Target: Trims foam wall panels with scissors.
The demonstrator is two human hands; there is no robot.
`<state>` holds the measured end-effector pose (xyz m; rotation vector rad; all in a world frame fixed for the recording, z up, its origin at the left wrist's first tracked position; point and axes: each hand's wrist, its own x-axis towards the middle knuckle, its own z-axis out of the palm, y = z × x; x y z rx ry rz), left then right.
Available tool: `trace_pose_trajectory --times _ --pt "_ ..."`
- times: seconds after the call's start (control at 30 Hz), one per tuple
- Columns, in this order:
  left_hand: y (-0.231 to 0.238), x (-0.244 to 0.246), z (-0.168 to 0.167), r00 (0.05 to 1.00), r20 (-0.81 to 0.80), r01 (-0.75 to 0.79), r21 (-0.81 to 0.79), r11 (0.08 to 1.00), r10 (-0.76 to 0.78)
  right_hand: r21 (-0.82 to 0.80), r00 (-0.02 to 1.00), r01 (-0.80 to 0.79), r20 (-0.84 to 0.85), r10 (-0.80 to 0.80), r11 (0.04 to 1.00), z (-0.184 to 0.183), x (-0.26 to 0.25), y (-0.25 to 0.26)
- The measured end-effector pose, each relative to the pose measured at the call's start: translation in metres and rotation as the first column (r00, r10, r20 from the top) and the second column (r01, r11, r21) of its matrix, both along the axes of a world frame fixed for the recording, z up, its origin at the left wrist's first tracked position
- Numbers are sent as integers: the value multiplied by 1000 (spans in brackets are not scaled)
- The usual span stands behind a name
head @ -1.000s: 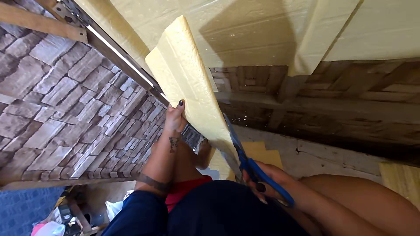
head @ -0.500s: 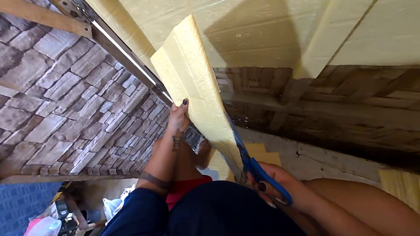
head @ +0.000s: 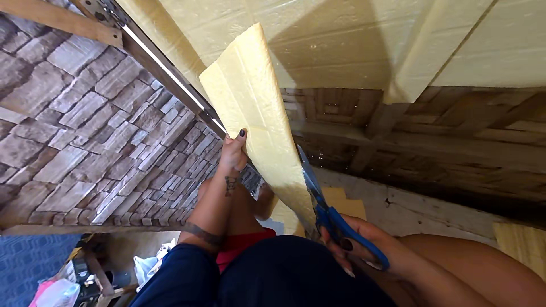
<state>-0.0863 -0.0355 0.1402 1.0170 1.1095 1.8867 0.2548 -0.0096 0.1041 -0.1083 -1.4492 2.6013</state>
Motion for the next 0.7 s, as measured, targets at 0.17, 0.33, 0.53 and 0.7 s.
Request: trace_pose_trajectory --times 0.17,0.33,0.53,0.7 --pt "5 -5 -3 1000 17 26 38 999 -26 22 997 -61 -55 62 998 -5 0 3" --pt "2 -3 1 1000 -4 16 -3 1000 -16 62 993 -118 -21 120 991 -3 2 5" --pt "6 -15 1 1000 -18 5 51 999 -4 28 994 -107 -15 108 994 0 5 6" --pt "-1 -15 5 994 -104 -35 -3 999 35 13 997 -81 -3 81 997 -1 4 4"
